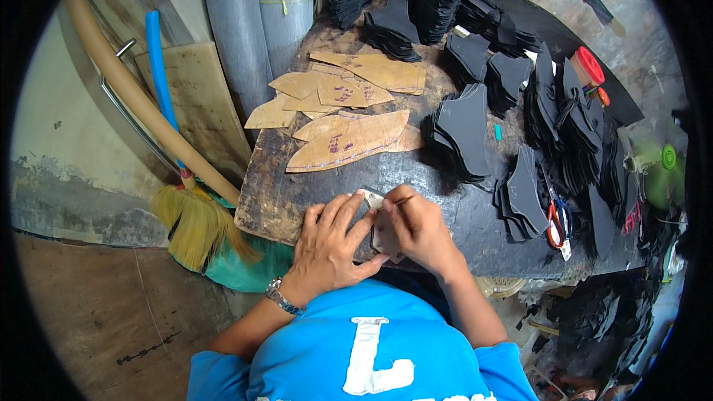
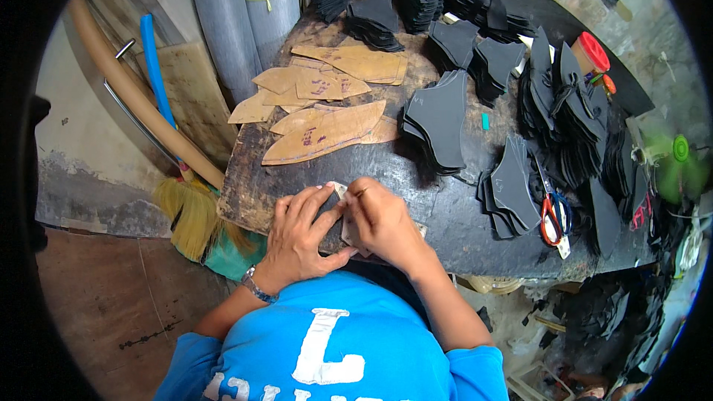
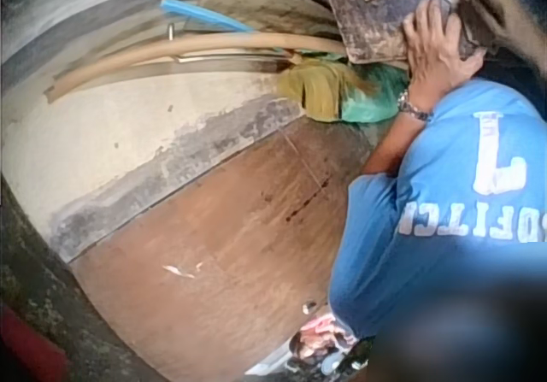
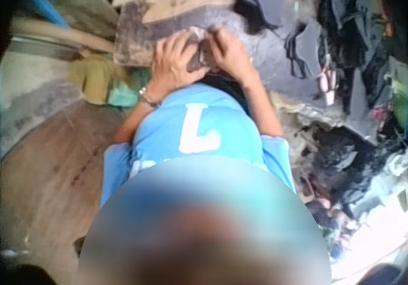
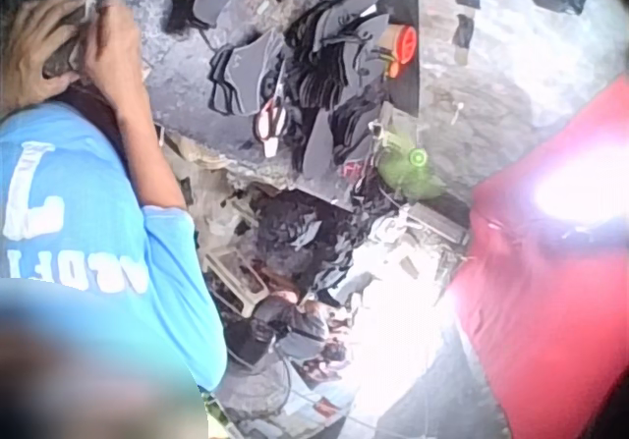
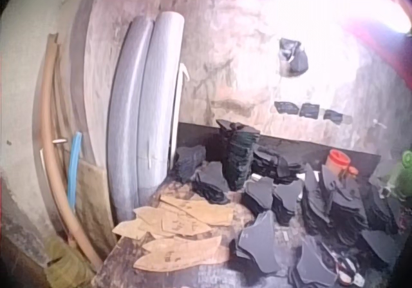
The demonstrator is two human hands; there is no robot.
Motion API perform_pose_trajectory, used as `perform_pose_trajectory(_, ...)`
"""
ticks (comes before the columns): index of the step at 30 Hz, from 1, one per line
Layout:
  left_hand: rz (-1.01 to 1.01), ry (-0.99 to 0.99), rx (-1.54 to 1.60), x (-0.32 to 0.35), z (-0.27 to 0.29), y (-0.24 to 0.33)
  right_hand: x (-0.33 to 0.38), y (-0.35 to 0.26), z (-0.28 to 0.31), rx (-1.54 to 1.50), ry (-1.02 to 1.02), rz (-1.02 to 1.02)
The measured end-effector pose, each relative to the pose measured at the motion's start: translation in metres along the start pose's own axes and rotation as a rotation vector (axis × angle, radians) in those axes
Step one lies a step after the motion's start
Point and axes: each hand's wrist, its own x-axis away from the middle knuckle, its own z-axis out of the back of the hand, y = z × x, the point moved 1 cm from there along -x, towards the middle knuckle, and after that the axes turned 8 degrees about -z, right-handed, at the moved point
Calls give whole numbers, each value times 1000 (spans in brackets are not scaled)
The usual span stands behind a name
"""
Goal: The person repeatedly places a cardboard template on a stack of black rubber sheets, traces the outline with a pencil, and cuts along the traced line using scissors. The cut pieces are set aside on the table.
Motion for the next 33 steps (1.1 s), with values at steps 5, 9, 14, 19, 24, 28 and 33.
perform_pose_trajectory(5, -6, 10, -10, 0, 0, 0, -3, 3, -7, -55, 82, -66)
perform_pose_trajectory(9, -10, 4, -18, 0, 1, 0, -5, 3, -16, 99, 49, 116)
perform_pose_trajectory(14, -3, 18, -6, -2, 2, 3, 5, 3, 12, -246, 155, -280)
perform_pose_trajectory(19, 2, 1, 1, -2, 3, 4, 25, 0, 28, -69, 156, -300)
perform_pose_trajectory(24, 2, 3, -11, -2, 3, 5, 29, 7, 13, 151, 182, 21)
perform_pose_trajectory(28, 19, -16, -15, -4, 3, 6, 27, 10, 12, 99, 224, 7)
perform_pose_trajectory(33, 48, -42, -5, -2, 3, 10, 42, 2, 28, -53, 154, -209)
